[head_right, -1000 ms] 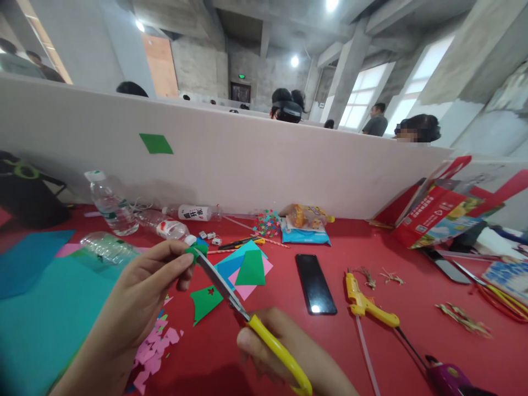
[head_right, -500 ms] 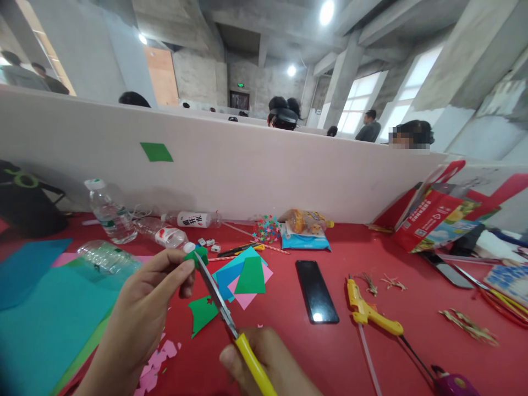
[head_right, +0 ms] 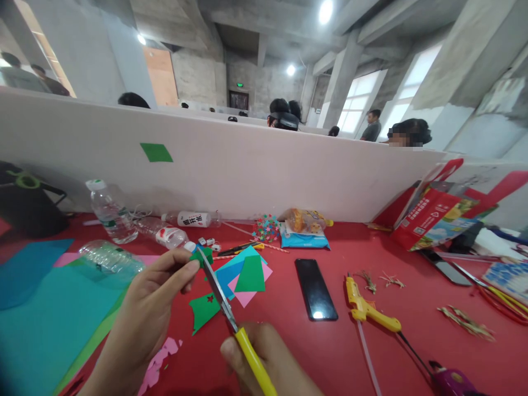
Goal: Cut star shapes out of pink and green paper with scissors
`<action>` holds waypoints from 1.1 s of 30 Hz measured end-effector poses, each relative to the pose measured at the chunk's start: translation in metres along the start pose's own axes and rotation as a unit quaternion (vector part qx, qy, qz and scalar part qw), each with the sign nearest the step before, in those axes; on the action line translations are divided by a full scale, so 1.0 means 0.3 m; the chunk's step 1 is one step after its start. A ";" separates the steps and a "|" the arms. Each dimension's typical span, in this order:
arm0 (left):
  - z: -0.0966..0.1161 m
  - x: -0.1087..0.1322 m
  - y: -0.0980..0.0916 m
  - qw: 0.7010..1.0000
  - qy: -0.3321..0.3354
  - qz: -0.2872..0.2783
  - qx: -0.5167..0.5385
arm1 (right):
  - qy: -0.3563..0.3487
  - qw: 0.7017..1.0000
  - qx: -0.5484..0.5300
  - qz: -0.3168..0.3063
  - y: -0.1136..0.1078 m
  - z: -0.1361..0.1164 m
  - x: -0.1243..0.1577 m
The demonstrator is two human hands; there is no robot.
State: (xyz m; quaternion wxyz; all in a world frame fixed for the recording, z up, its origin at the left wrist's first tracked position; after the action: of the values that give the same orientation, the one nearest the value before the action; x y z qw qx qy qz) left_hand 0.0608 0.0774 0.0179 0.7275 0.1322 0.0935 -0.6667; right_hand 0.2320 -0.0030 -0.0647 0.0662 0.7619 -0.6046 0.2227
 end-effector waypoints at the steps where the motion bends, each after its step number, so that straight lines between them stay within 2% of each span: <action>1: 0.007 -0.002 -0.003 1.000 0.017 0.010 -0.004 | -0.003 1.000 0.008 -0.003 0.000 -0.009 0.002; 5: 0.023 -0.006 -0.017 0.997 0.054 0.054 -0.024 | -0.006 0.999 0.020 -0.030 0.007 -0.041 0.000; 8: 0.003 -0.005 -0.010 0.999 0.018 0.042 -0.003 | -0.005 0.999 0.012 -0.047 0.016 -0.050 -0.011; 13: -0.033 0.000 0.004 0.999 -0.031 0.015 0.036 | -0.039 0.999 0.022 -0.010 0.009 -0.054 -0.015; 17: -0.030 -0.003 0.001 0.999 -0.024 0.015 0.036 | -0.042 0.999 0.022 -0.006 0.007 -0.045 -0.014; 20: -0.019 -0.008 -0.009 0.999 -0.018 0.014 0.026 | -0.047 0.998 0.034 -0.033 0.002 -0.040 -0.018; 23: -0.011 -0.016 -0.019 1.000 -0.013 0.002 0.011 | -0.019 0.997 0.048 -0.062 -0.015 -0.021 -0.023; 27: -0.014 -0.024 -0.025 1.000 -0.017 -0.012 0.013 | -0.021 0.997 0.051 -0.061 -0.040 -0.021 -0.019; 33: -0.011 -0.018 -0.018 1.000 -0.020 0.000 0.003 | -0.019 0.997 0.041 -0.064 -0.021 -0.026 -0.029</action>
State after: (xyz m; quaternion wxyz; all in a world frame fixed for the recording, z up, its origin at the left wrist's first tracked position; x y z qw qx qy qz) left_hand 0.0549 0.0829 0.0162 0.7289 0.1205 0.0768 -0.6695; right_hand 0.2345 0.0093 -0.0601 0.0377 0.8054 -0.5457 0.2283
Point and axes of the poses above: each hand's wrist, its own x-axis away from the middle knuckle, its own y-axis out of the palm, z = x × y, the point moved 7 cm from there along -x, towards the middle knuckle, and after that the axes turned 7 degrees about y, right-handed, at the moved point
